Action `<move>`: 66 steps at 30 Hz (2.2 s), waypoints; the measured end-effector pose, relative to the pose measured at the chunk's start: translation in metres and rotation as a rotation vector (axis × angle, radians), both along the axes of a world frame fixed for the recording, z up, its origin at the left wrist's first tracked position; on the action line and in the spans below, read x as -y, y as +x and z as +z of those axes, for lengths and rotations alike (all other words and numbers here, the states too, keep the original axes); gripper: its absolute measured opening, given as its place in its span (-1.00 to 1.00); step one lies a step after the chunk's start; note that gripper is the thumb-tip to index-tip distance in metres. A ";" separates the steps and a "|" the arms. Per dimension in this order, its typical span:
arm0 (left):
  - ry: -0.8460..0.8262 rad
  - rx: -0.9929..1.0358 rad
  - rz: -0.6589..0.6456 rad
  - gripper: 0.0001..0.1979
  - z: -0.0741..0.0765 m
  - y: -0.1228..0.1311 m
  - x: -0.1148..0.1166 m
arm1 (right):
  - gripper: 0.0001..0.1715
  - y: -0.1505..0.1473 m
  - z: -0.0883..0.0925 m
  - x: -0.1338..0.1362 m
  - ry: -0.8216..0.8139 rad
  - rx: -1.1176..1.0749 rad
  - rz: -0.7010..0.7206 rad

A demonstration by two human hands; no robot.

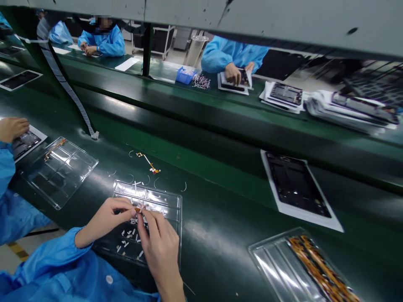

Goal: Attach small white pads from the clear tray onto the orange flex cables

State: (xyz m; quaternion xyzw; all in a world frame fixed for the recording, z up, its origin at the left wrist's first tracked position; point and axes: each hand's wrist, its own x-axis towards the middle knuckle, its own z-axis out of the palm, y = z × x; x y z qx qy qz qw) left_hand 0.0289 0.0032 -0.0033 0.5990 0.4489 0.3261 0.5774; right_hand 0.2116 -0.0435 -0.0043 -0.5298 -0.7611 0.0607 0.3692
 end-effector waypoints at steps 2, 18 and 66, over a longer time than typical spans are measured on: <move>0.012 -0.001 -0.012 -0.83 0.000 0.001 0.001 | -0.83 -0.002 -0.001 -0.001 0.029 0.026 -0.013; 0.107 -0.043 -0.017 -0.82 0.004 0.005 0.002 | -0.89 -0.005 -0.007 -0.004 0.056 0.051 -0.048; 0.356 -0.099 -0.082 -0.83 0.002 -0.001 0.000 | -0.88 -0.009 -0.006 -0.004 -0.177 -0.141 -0.102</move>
